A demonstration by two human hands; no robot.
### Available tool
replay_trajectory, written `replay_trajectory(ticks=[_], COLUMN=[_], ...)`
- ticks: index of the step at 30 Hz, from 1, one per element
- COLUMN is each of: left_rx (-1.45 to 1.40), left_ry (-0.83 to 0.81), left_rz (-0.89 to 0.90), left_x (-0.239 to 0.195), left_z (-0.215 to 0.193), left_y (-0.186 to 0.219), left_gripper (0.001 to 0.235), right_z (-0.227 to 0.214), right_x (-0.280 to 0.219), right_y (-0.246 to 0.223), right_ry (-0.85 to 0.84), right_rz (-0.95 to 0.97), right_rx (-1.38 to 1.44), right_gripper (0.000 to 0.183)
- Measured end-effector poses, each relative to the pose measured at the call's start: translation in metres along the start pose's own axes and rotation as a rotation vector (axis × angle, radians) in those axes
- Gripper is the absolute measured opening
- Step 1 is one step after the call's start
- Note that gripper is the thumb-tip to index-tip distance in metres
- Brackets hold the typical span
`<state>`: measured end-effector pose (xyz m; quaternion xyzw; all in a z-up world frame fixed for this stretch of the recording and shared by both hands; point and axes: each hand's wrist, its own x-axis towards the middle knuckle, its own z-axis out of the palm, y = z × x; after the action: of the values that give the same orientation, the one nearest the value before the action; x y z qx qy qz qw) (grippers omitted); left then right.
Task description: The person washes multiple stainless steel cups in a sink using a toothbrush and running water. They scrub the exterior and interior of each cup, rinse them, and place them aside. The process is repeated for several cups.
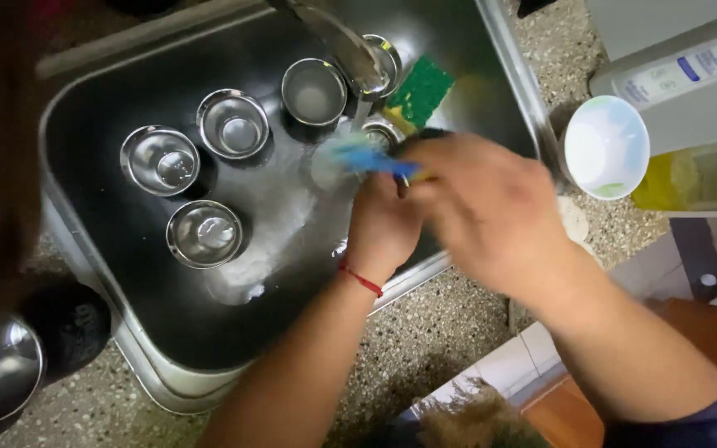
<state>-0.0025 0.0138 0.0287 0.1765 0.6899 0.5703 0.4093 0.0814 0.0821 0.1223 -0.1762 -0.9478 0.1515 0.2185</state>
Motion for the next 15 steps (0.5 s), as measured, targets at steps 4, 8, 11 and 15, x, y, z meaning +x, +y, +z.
replay_trajectory(ticks=[4, 8, 11, 15], left_rx=[0.043, 0.071, -0.042, -0.084], left_ry=[-0.046, -0.094, -0.060, 0.148], left_rz=[-0.089, -0.209, -0.264, -0.026], left_x=[0.002, 0.000, 0.002, 0.020], left_z=[-0.007, -0.023, -0.039, -0.045], left_y=[0.008, 0.020, 0.028, 0.000], left_gripper=[0.020, 0.016, 0.012, 0.014], right_z=[0.002, -0.001, 0.007, 0.027], right_x=[0.058, 0.077, 0.093, 0.093], right_y=[-0.030, 0.003, 0.065, 0.096], right_ry=[-0.214, -0.231, -0.221, -0.129], right_rz=[-0.312, -0.345, -0.253, -0.205], right_rx=[-0.115, -0.191, -0.188, -0.199], right_gripper=[0.020, 0.015, 0.016, 0.028])
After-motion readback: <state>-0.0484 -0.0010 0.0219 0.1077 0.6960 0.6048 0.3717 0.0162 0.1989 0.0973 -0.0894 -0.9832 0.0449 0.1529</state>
